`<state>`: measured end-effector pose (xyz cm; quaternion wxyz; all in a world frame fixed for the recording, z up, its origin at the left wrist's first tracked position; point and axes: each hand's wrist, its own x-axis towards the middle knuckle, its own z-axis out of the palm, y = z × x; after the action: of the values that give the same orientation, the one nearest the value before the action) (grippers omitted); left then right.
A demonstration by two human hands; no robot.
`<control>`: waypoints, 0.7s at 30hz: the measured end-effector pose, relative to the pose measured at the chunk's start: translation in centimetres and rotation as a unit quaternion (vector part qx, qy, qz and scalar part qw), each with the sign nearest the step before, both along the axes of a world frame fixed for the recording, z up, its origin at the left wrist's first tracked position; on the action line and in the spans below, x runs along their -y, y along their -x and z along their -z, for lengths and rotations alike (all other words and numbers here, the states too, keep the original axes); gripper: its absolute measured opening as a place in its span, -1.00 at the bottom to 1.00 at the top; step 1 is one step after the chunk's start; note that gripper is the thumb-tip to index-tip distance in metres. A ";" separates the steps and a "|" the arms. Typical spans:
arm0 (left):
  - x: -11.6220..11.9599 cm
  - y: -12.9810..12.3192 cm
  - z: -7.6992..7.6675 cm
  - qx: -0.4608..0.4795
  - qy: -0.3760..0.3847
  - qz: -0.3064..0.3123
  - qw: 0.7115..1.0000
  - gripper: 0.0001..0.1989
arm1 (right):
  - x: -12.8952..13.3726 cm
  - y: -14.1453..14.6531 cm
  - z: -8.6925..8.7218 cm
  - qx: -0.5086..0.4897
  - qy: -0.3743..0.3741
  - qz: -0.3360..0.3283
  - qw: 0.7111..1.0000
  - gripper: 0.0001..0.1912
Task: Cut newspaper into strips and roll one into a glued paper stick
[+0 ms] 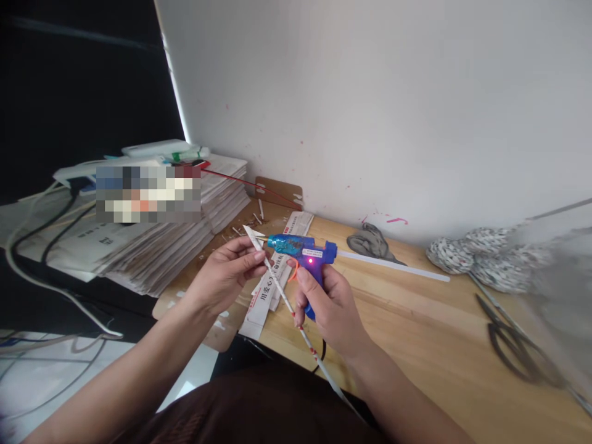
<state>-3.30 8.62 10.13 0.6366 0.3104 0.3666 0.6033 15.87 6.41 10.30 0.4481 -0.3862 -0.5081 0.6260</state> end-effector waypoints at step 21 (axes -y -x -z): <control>0.4 0.5 0.3 0.051 0.046 0.007 0.998 -0.79 | -0.3 0.2 0.8 0.073 -0.076 0.075 0.992 -0.72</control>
<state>-3.77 8.26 9.81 0.6725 0.2518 0.3587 0.5964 15.65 6.69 9.49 0.4838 -0.4328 -0.5552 0.5199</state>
